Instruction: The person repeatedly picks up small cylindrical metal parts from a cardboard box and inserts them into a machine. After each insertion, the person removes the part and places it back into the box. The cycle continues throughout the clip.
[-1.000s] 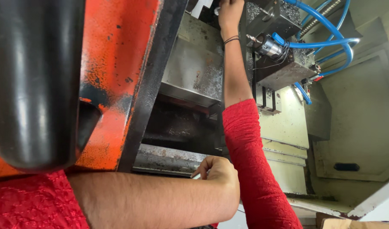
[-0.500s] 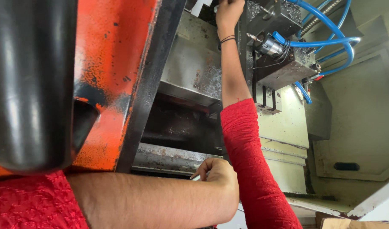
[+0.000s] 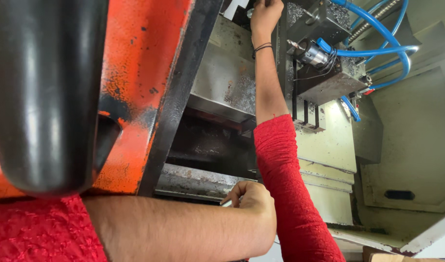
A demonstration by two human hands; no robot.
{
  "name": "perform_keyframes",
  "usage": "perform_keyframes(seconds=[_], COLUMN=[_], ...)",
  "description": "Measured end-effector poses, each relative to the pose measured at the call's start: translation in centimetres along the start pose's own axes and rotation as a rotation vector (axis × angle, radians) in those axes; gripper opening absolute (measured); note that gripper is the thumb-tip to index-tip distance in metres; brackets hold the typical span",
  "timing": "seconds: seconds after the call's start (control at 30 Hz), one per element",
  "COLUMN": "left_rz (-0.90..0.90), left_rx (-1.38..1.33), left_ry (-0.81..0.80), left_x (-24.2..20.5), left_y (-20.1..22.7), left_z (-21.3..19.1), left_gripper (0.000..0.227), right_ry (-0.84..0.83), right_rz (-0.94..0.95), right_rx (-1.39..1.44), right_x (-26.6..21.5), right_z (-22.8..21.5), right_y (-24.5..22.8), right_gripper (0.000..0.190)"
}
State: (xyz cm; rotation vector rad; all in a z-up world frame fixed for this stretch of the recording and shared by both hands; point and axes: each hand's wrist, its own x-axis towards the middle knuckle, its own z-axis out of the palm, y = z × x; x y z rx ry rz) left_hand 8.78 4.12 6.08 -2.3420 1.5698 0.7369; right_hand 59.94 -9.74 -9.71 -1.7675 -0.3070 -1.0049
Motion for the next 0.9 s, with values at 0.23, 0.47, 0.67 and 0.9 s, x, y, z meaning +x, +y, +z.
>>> perform_keyframes(seconds=[0.23,0.47,0.67,0.9], left_rz=[-0.042,-0.127,0.146,0.333], left_rx=[0.007,-0.023,0.101,0.372], left_ry=[0.014,0.083,0.628,0.787], left_x=[-0.2,0.0,0.0,-0.6], left_y=[0.0,-0.6,-2.2,-1.5], left_z=[0.3,0.7,0.8,1.1], left_gripper=[0.031,0.031,0.014,0.034], right_ry=[-0.189,-1.007,-0.825,-0.011], right_rz=[0.117,0.19,-0.127,-0.062], right_rx=[0.009,-0.204,-0.463,-0.773], right_x=[-2.5,-10.0,-14.8,-17.7], right_z=[-2.1,-14.0,-31.6,-57.1], right_y=[-1.7,-20.5,-40.7,-44.0], right_gripper=[0.014,0.025,0.015,0.024])
